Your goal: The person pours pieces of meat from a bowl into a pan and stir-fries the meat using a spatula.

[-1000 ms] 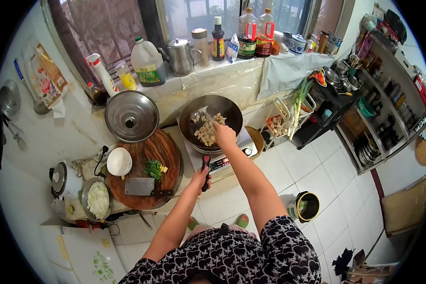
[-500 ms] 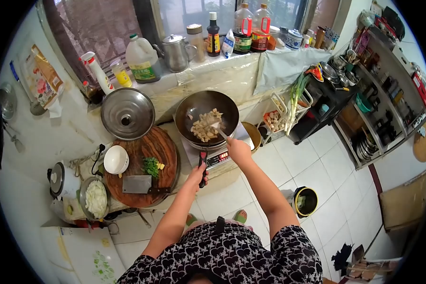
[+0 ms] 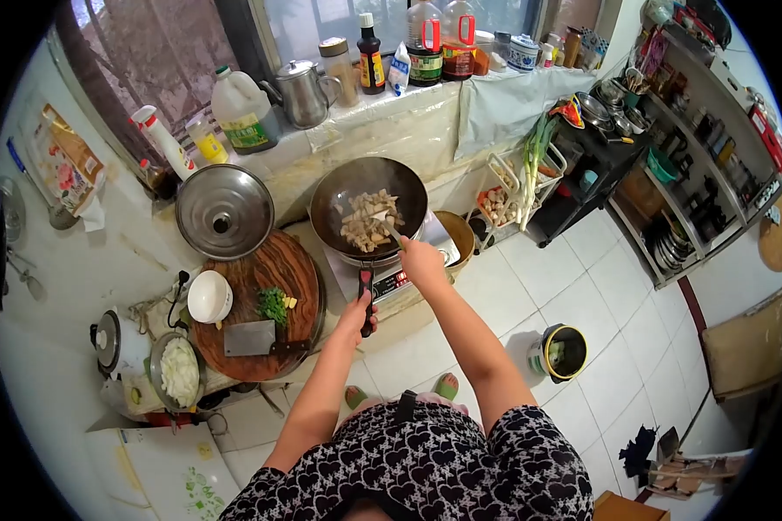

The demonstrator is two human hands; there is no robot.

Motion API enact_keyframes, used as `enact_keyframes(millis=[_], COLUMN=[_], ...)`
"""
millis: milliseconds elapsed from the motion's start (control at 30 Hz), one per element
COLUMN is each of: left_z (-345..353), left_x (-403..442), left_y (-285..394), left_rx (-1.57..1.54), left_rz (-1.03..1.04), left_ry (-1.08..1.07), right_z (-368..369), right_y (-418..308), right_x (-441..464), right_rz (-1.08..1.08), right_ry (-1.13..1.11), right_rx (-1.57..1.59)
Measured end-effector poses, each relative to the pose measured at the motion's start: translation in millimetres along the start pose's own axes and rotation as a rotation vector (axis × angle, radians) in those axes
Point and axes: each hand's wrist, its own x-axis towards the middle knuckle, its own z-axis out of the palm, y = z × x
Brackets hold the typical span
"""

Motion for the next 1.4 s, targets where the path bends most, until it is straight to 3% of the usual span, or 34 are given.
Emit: enact_keyframes(millis=[200, 500, 667, 867, 967, 1133, 1400], left_z=[1.4, 1.5, 1.1, 0.8, 2.4, -2.0, 2.3], left_x=[-2.8, 0.4, -1.2, 0.4, -5.0, 0.3, -4.5], left_y=[1.1, -0.2, -0.5, 1.6, 2.3, 1.1, 4.3], left_rx=[-0.018, -0.012, -0.003, -0.02, -0.007, -0.014, -0.001], left_rz=[0.003, -0.013, 0.004, -0.025, -0.022, -0.012, -0.019], left_ry=[0.007, 0.02, 0.005, -0.001, 0.007, -0.009, 0.006], right_z=[-44.6, -52.5, -17.4, -24.1, 5.7, -25.9, -18.2], right_y=[-2.3, -13.9, -7.2, -8.3, 4.7, -7.6, 5.5], right_x=[-35.7, -49.4, -34.9, -25.1, -20.7, -34.8, -20.3], right_rz=[-0.005, -0.027, -0.01, -0.011, 0.009, 0.043, 0.057], right_ry=[-0.181, -0.146, -0.15, -0.001, -0.042, -0.074, -0.047], right_rx=[-0.018, -0.012, -0.012, 0.052, 0.022, 0.037, 0.056])
